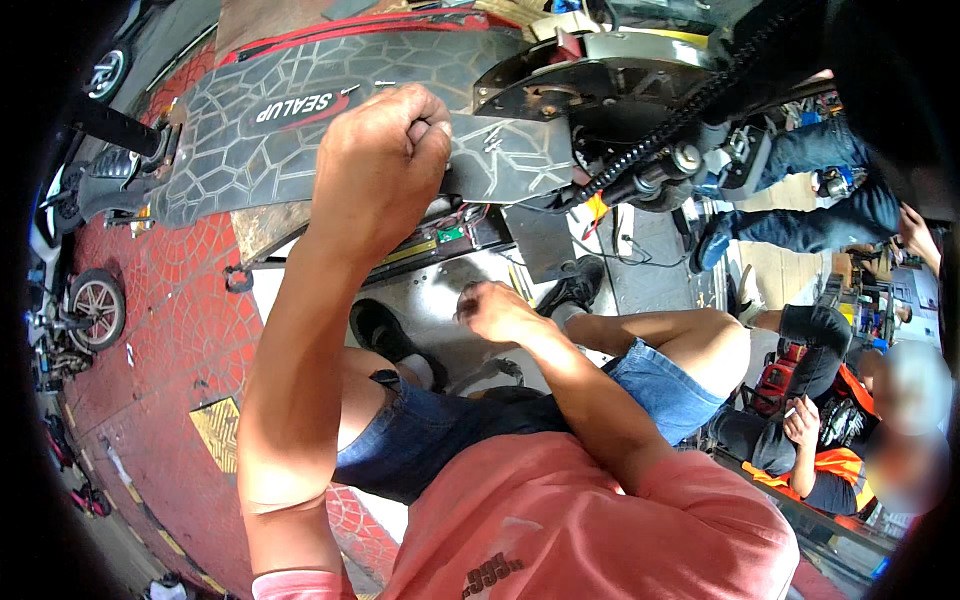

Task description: The person sits on the floor of a workshop and works on the electrical system of a scooter. They remove a floorboard, manipulate wires and connectors under the seat, and use a screwdriver to adjust components. The person then replaces the floorboard and secures it with screws.

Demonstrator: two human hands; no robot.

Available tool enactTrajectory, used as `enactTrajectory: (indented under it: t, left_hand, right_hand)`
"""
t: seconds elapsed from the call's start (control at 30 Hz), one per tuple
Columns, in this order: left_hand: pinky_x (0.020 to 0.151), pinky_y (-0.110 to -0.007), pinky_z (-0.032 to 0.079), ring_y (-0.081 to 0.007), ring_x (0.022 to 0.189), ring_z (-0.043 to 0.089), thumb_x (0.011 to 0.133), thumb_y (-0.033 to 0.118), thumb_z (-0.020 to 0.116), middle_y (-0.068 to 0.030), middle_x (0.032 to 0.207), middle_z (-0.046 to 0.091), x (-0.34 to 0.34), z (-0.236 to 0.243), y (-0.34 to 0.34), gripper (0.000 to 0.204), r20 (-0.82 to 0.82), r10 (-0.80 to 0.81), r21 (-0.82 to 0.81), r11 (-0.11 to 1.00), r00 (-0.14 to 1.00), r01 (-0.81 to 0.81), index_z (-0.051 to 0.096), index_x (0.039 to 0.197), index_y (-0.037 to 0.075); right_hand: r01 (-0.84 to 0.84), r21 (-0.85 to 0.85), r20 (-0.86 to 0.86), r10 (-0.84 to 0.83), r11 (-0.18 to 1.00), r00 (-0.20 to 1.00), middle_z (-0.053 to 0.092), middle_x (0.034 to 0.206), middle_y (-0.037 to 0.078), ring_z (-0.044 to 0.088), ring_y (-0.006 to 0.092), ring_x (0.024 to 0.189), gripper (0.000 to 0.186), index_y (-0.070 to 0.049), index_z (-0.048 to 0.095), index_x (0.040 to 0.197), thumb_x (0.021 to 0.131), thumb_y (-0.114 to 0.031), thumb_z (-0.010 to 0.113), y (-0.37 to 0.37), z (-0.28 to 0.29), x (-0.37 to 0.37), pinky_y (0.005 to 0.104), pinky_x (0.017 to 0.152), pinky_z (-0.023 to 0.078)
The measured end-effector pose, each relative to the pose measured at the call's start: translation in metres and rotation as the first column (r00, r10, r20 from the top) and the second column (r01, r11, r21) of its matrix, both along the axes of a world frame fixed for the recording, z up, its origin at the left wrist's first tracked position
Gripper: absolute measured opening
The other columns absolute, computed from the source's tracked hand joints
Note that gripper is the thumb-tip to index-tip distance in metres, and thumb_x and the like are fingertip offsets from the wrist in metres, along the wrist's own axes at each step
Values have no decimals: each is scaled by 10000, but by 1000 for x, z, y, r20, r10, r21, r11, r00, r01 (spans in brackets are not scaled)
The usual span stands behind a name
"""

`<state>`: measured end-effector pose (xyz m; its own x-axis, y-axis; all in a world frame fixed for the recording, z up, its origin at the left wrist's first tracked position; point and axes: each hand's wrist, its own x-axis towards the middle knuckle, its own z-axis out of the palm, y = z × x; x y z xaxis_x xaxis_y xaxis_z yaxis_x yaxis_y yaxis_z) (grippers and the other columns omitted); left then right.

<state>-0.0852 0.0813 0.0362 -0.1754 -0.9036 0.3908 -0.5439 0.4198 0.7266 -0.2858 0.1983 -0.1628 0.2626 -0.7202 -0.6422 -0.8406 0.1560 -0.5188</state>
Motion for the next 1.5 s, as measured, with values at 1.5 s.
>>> enactTrajectory:
  t: [1.5]
  left_hand:
    - [633, -263, 541, -109, 725, 628, 984, 183, 661, -54, 891, 701, 35, 17, -20, 205, -897, -5, 275, 778, 442, 565, 697, 1024, -15]
  right_hand:
    - [288, -766, 459, 174, 575, 872, 700, 830, 29, 631, 80, 776, 201, 9, 704, 1024, 853, -60, 785, -128, 261, 53, 245, 715, 514]
